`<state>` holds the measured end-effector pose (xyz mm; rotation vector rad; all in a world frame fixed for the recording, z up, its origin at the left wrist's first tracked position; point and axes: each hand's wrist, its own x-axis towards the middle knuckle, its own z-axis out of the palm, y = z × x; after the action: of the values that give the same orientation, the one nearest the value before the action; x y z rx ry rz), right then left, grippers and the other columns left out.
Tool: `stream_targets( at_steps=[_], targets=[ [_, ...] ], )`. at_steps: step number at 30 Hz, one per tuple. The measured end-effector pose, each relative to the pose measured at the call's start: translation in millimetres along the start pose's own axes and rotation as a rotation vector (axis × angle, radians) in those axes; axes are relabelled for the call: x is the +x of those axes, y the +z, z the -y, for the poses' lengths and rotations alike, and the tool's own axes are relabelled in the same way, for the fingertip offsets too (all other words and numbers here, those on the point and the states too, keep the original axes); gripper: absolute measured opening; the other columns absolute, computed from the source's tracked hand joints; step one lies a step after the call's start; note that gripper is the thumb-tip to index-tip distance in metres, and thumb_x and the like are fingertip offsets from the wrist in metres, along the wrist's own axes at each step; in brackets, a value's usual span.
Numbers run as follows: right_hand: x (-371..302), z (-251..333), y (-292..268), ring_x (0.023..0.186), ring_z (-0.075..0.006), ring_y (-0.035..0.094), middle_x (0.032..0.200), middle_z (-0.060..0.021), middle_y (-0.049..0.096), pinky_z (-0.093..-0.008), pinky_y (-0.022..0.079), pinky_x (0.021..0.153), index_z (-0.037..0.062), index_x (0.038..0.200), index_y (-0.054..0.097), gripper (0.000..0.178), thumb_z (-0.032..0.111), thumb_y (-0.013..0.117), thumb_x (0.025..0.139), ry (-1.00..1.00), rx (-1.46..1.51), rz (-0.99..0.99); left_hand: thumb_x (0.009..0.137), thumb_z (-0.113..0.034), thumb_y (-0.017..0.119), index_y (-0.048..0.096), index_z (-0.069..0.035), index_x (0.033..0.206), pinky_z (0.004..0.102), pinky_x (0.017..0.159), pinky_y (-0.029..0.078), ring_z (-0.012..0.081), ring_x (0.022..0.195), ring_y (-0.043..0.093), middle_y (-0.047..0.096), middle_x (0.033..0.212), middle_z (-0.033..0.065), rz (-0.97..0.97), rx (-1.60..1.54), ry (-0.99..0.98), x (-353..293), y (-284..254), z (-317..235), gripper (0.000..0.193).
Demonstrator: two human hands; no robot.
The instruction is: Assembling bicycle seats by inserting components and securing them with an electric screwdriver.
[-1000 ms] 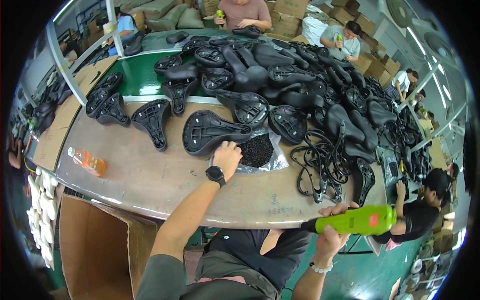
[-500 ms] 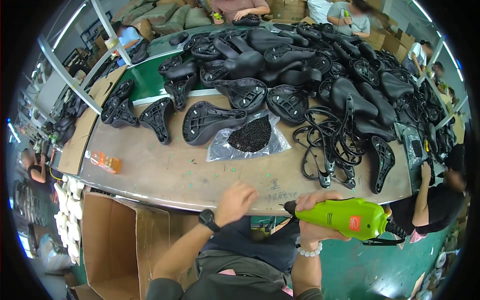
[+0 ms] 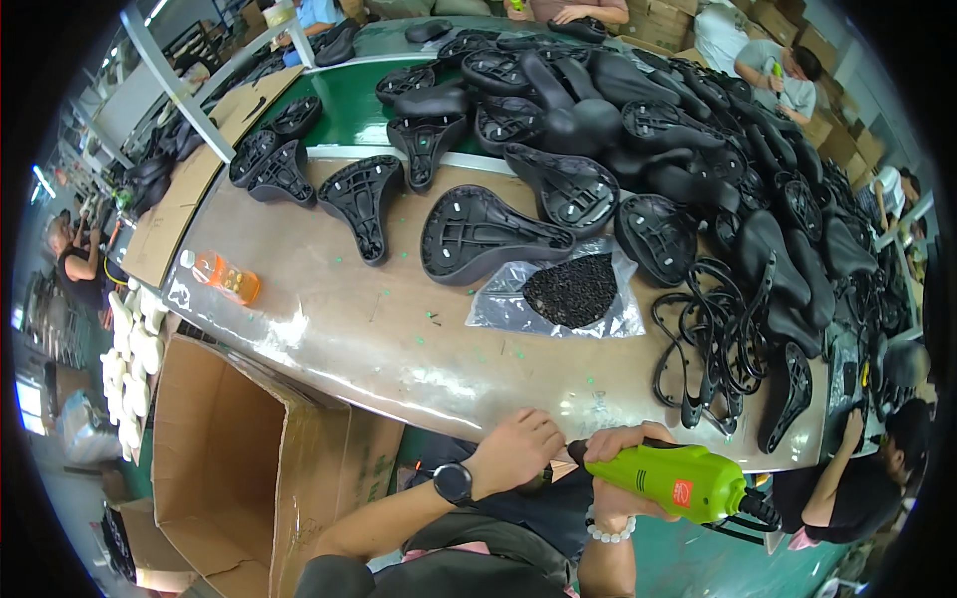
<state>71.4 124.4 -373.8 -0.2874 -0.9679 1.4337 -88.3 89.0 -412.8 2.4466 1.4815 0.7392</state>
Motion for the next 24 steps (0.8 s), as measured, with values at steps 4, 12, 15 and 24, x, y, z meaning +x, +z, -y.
stream_targets(
  at_steps=[4,12,15,24],
  targets=[
    [17,-15,2,0.067,-0.0285,0.058,0.080,-0.0190,0.061,-0.0421,0.049,0.063,0.0007,0.128,0.048,0.112,0.093,0.054,0.065,-0.026,-0.098,-0.071,0.079,-0.017,0.058,0.062,-0.005,0.092,0.0371,0.091,0.046,0.0222,0.099,0.060,0.062,0.093,0.0055,0.117,0.078,0.020,11,-3,15,0.018],
    [59,-10,-1,0.053,-0.0246,0.054,0.067,-0.0101,0.055,-0.0378,0.049,0.056,0.0075,0.123,0.048,0.108,0.099,0.038,0.066,0.060,-0.172,-0.346,0.092,-0.044,0.067,0.057,0.001,0.122,0.0387,0.098,0.048,0.0252,0.111,0.060,0.062,0.117,0.0143,-0.616,-1.168,-0.840,45,-26,114,0.055],
    [69,-1,5,0.051,-0.0249,0.054,0.067,-0.0104,0.055,-0.0385,0.048,0.054,0.0081,0.125,0.047,0.108,0.099,0.034,0.068,0.101,-0.143,-0.318,0.092,-0.050,0.066,0.048,0.005,0.130,0.0365,0.097,0.050,0.0232,0.112,0.059,0.059,0.124,0.0168,-0.777,-1.768,-1.078,87,-23,153,0.069],
    [54,36,4,0.049,-0.0258,0.055,0.065,-0.0107,0.054,-0.0394,0.047,0.051,0.0100,0.128,0.049,0.101,0.095,0.032,0.075,0.101,-0.141,-0.147,0.090,-0.041,0.059,0.051,0.001,0.107,0.0392,0.083,0.058,0.0292,0.094,0.068,0.065,0.106,0.0177,-0.853,-1.883,-1.198,107,-2,171,0.046]
  ],
)
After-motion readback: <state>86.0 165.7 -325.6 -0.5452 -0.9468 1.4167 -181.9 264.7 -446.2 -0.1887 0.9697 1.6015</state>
